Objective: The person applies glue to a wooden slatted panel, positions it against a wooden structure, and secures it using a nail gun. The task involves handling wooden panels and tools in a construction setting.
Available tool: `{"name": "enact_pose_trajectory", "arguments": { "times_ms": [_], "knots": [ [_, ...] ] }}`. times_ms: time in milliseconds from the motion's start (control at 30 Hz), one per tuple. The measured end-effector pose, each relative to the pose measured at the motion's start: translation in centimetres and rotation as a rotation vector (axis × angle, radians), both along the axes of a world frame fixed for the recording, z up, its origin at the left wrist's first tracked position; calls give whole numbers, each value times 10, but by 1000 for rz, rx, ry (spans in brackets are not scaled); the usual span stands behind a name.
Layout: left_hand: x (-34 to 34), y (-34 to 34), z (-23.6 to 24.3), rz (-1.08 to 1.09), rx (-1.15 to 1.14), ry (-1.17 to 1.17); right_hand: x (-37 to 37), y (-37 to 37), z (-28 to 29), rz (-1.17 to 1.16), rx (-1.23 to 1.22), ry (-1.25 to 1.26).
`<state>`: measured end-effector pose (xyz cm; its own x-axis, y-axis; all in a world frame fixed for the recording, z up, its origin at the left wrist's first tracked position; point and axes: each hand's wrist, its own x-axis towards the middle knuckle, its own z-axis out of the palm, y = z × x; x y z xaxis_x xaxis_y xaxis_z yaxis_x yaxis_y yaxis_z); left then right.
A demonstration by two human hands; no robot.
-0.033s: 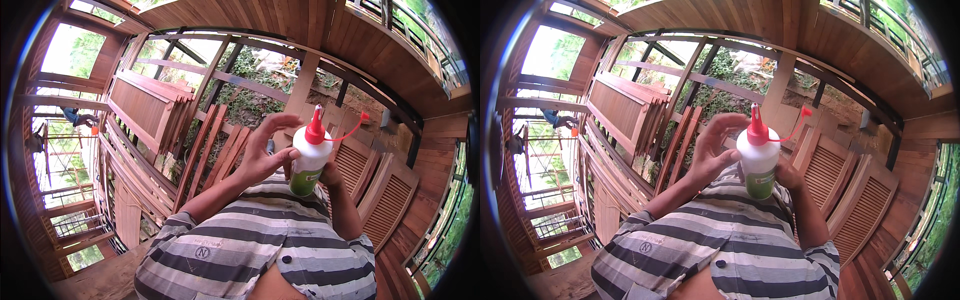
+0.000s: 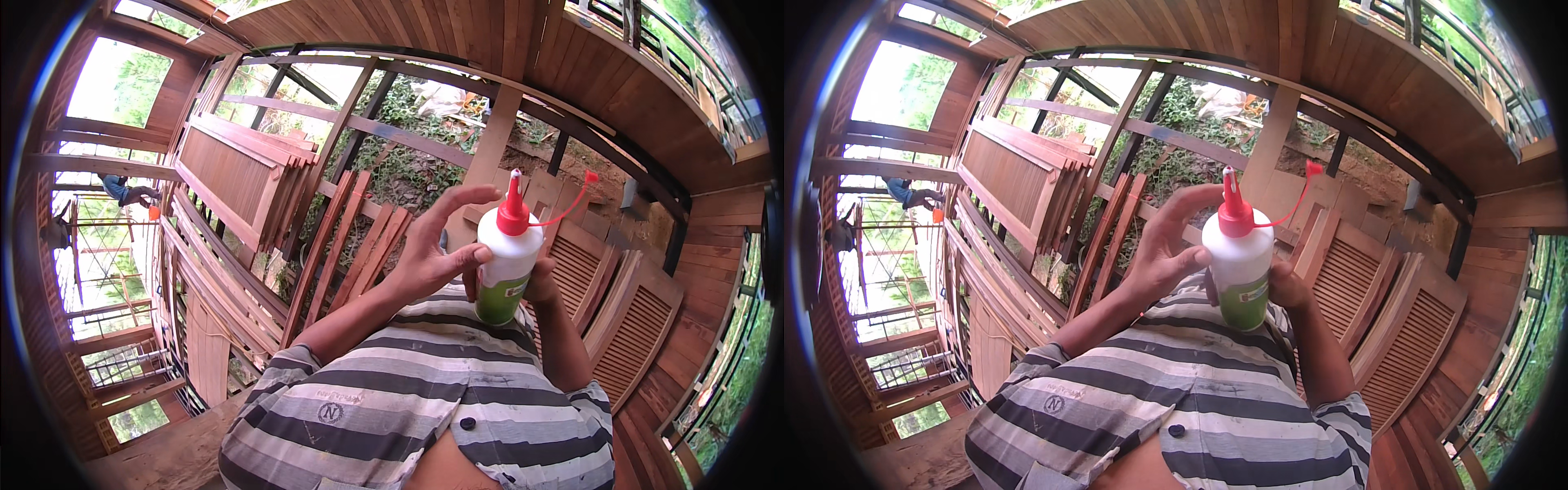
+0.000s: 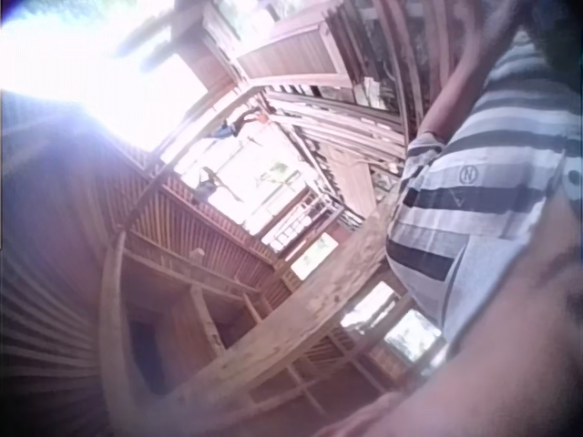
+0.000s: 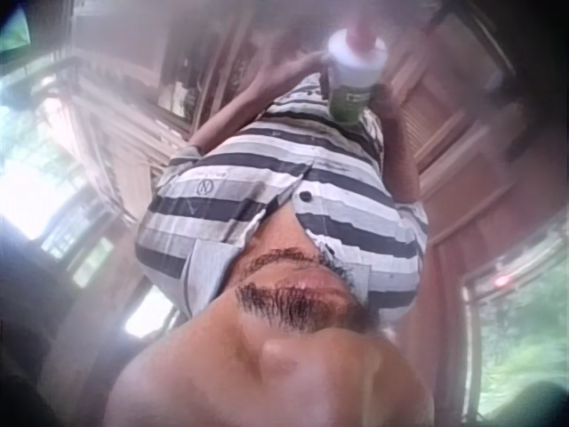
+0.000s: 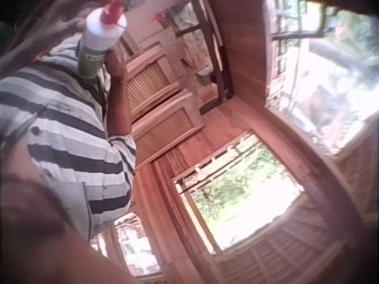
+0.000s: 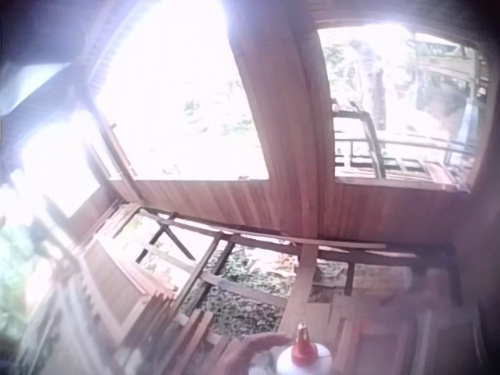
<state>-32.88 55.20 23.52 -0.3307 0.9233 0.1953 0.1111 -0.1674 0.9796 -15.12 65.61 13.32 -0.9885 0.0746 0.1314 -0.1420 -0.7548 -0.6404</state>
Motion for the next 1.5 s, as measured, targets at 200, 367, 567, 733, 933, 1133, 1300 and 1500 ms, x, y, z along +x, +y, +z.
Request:
{"name": "enact_pose_trajectory", "arguments": {
  "times_ms": [200,367,567,733,933,1133,1300,1500],
  "knots": [
    [8,-3,9,-178,-145,-164,-6,-7,-8,-195,-17,-216],
    [9,-1,20,-209,-228,-92,-8,-13,-37,-64,-218,-78],
    [12,-3,23,-206,-139,130,4,-7,-35,-33,-117,-100],
    [20,0,9,-145,-135,-18,3,-11,-14,-68,12,-107],
    [2,4,1,-59,-201,-493,14,-18,0,-44,-51,-296],
    [-10,-3,-24,-250,4,-870,17,-25,-2,92,-50,-70],
    [-14,12,-62,-304,-87,-971,12,-29,-2,32,-229,-104],
    [-61,-40,-254,246,-835,-313,24,24,-96,-420,34,-686]
  ]
}}
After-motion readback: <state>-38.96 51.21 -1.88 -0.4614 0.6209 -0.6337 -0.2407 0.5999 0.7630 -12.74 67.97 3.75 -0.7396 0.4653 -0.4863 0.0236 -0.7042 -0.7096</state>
